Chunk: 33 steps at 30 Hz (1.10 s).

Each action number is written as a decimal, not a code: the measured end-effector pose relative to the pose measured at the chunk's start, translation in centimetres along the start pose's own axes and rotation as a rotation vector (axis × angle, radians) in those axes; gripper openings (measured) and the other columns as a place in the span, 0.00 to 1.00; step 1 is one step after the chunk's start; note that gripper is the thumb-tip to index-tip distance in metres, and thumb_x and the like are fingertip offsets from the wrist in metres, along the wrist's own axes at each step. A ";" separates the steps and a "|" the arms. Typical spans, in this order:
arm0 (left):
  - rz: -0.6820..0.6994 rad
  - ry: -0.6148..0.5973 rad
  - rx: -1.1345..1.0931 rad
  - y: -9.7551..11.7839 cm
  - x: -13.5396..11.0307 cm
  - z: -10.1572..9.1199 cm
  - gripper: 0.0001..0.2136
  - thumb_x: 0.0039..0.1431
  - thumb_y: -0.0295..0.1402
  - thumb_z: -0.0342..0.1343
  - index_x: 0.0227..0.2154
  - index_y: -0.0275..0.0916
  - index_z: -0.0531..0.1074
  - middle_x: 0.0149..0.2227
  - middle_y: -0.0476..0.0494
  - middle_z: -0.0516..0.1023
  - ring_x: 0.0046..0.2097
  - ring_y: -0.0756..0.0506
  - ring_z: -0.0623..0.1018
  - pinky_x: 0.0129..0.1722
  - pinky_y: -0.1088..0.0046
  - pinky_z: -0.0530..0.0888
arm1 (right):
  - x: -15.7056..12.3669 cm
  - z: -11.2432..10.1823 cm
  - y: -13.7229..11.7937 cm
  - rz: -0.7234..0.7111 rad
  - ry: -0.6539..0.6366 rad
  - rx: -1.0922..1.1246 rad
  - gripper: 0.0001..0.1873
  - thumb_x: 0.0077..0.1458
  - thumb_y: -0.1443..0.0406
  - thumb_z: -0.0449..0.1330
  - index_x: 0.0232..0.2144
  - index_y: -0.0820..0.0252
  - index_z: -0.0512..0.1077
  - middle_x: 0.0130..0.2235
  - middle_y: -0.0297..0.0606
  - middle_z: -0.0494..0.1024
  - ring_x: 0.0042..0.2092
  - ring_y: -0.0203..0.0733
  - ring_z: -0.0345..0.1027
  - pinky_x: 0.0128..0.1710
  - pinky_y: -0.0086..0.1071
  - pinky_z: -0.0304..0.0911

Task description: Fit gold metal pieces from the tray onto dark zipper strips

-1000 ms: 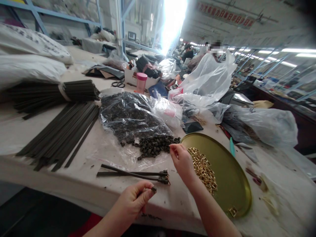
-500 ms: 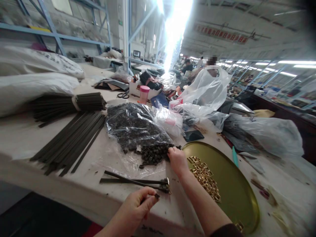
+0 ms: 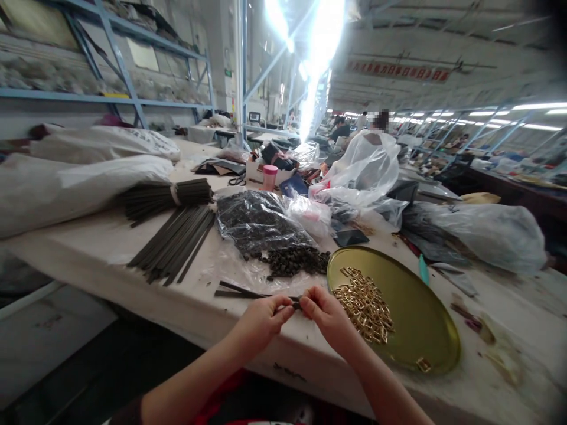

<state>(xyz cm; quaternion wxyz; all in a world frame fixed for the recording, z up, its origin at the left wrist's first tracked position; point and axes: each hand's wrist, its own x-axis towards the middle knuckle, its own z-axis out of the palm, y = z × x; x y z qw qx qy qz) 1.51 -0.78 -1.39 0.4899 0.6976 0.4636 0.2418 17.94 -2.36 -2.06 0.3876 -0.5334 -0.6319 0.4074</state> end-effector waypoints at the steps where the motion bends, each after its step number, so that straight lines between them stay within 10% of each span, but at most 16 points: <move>1: 0.006 0.004 0.036 0.1 -0.5 0.1 0.14 0.56 0.40 0.47 0.30 0.36 0.72 0.18 0.55 0.64 0.22 0.52 0.64 0.23 0.79 0.58 | -0.5 0.0 -0.3 -0.027 0.038 -0.075 0.11 0.53 0.59 0.52 0.23 0.58 0.60 0.22 0.29 0.61 0.26 0.34 0.55 0.26 0.28 0.52; 6: 0.057 0.028 0.124 0.4 -2.6 0.6 0.15 0.56 0.41 0.45 0.32 0.37 0.74 0.18 0.53 0.66 0.24 0.50 0.66 0.23 0.79 0.58 | -2.5 0.2 -1.4 -0.095 0.068 -0.232 0.08 0.52 0.64 0.54 0.23 0.59 0.63 0.23 0.30 0.65 0.27 0.36 0.57 0.27 0.28 0.54; 15: 0.184 0.046 0.217 1.4 -5.5 0.6 0.14 0.57 0.39 0.45 0.28 0.38 0.73 0.24 0.51 0.72 0.28 0.50 0.70 0.26 0.79 0.59 | -5.5 2.0 -1.5 0.047 -0.015 0.223 0.17 0.56 0.53 0.48 0.25 0.59 0.62 0.23 0.30 0.64 0.25 0.34 0.57 0.27 0.29 0.56; 25: 0.185 0.069 0.279 0.9 -7.4 1.6 0.14 0.56 0.38 0.46 0.30 0.37 0.75 0.26 0.46 0.76 0.28 0.48 0.71 0.26 0.76 0.59 | -8.0 3.9 -1.9 -0.299 0.343 -0.360 0.07 0.53 0.64 0.53 0.23 0.57 0.61 0.27 0.33 0.65 0.29 0.38 0.58 0.30 0.31 0.55; 33: 0.142 0.055 0.084 1.8 -7.9 0.9 0.15 0.54 0.38 0.44 0.32 0.35 0.74 0.18 0.51 0.68 0.22 0.50 0.67 0.22 0.78 0.60 | -7.5 4.3 -2.3 -0.182 0.291 0.005 0.06 0.50 0.62 0.56 0.30 0.60 0.68 0.26 0.34 0.71 0.29 0.38 0.64 0.29 0.29 0.61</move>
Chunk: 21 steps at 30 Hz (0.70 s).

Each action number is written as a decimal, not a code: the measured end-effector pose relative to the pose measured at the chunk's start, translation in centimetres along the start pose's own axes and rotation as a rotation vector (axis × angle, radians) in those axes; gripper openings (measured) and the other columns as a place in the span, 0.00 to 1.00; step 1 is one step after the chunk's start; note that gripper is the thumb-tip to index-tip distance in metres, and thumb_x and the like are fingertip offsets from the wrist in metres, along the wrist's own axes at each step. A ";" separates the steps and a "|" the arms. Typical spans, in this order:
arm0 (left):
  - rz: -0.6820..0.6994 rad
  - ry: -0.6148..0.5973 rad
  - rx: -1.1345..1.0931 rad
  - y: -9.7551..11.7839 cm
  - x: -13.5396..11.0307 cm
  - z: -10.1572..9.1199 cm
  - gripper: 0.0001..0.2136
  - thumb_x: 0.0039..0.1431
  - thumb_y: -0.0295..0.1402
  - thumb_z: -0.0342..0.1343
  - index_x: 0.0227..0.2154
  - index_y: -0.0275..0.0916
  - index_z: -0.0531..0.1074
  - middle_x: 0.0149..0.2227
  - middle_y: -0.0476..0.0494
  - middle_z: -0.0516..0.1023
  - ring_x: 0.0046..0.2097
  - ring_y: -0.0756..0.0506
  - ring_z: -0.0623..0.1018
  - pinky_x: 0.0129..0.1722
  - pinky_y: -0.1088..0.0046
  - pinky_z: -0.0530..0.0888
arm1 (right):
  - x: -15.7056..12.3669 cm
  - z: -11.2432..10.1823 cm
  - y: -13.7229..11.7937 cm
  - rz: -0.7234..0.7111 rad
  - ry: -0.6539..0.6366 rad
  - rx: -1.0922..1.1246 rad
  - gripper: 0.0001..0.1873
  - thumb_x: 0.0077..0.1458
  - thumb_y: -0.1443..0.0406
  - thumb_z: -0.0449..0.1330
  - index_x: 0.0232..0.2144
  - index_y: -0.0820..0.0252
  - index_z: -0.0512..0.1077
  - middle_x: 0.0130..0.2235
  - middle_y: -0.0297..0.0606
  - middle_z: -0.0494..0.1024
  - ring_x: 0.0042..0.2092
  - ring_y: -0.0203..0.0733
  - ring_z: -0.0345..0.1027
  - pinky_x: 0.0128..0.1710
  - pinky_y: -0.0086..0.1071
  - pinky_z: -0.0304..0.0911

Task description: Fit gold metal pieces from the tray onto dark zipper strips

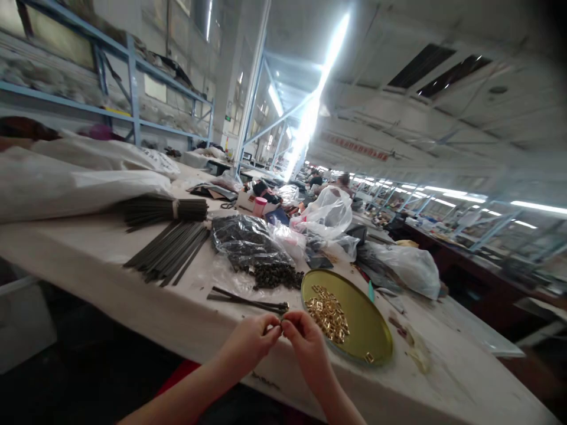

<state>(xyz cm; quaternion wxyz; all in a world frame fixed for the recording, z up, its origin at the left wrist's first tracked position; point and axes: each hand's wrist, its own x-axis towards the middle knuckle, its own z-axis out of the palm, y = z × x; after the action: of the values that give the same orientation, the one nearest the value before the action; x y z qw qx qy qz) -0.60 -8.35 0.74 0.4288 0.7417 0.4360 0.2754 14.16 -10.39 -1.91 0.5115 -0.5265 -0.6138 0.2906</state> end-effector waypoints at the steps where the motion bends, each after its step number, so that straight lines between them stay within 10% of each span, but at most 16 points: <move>1: 0.007 0.013 -0.012 0.0 0.0 0.1 0.15 0.54 0.37 0.44 0.32 0.35 0.74 0.18 0.52 0.68 0.22 0.49 0.67 0.22 0.78 0.60 | 0.1 0.1 -0.1 -0.025 0.014 -0.032 0.05 0.50 0.63 0.56 0.29 0.60 0.69 0.26 0.34 0.71 0.29 0.38 0.65 0.29 0.29 0.61; 21: 0.122 0.085 0.024 0.3 1.1 2.1 0.10 0.51 0.31 0.46 0.31 0.39 0.72 0.32 0.47 0.79 0.35 0.47 0.75 0.35 0.78 0.67 | -0.1 -0.8 1.8 -0.383 0.265 -0.187 0.12 0.50 0.56 0.56 0.24 0.56 0.71 0.22 0.34 0.69 0.22 0.36 0.62 0.20 0.27 0.59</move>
<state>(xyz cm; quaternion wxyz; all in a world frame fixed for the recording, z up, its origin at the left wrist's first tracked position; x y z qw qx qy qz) 1.64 -8.27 0.02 0.3836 0.7595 0.4111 0.3272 15.50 -10.15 -3.34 0.5822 -0.4791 -0.6543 0.0586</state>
